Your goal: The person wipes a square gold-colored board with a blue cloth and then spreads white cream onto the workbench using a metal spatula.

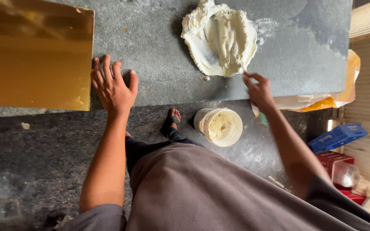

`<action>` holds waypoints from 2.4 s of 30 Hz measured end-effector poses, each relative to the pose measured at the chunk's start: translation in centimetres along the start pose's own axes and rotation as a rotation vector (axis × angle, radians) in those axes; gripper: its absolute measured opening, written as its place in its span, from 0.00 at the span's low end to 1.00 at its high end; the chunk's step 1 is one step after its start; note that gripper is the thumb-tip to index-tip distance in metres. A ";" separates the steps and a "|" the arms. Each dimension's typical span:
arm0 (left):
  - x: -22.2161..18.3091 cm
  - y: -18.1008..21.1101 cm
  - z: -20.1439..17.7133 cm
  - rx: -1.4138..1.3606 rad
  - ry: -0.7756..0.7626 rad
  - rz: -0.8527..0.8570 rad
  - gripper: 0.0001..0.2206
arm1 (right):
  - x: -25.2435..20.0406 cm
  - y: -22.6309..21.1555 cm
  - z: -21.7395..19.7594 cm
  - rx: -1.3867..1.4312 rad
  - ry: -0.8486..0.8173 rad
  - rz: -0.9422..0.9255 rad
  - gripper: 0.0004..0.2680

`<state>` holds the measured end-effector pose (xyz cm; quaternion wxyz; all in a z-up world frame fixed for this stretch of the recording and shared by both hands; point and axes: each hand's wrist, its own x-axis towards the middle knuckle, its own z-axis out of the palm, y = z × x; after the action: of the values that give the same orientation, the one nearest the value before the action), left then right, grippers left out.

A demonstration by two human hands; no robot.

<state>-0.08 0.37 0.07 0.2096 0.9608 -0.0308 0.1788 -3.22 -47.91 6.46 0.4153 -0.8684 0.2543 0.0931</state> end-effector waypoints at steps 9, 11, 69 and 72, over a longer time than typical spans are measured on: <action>-0.5 -0.1 0.2 -0.028 0.027 0.051 0.18 | -2.3 0.6 3.3 0.152 0.017 0.027 0.14; -0.5 -0.1 0.2 -0.023 0.020 0.053 0.19 | -2.9 1.1 5.3 -0.453 0.249 -0.379 0.09; 0.0 0.4 0.6 -0.017 0.037 -0.005 0.18 | -4.3 -2.0 4.8 -0.679 0.216 -0.458 0.11; -0.5 0.3 -0.1 -0.007 0.051 0.013 0.19 | -2.4 -2.7 5.5 -0.111 -0.065 0.047 0.14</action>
<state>-0.65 0.09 0.08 0.2124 0.9550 -0.0321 0.2045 -3.64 -41.43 5.67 0.3721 -0.8805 0.2554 0.1450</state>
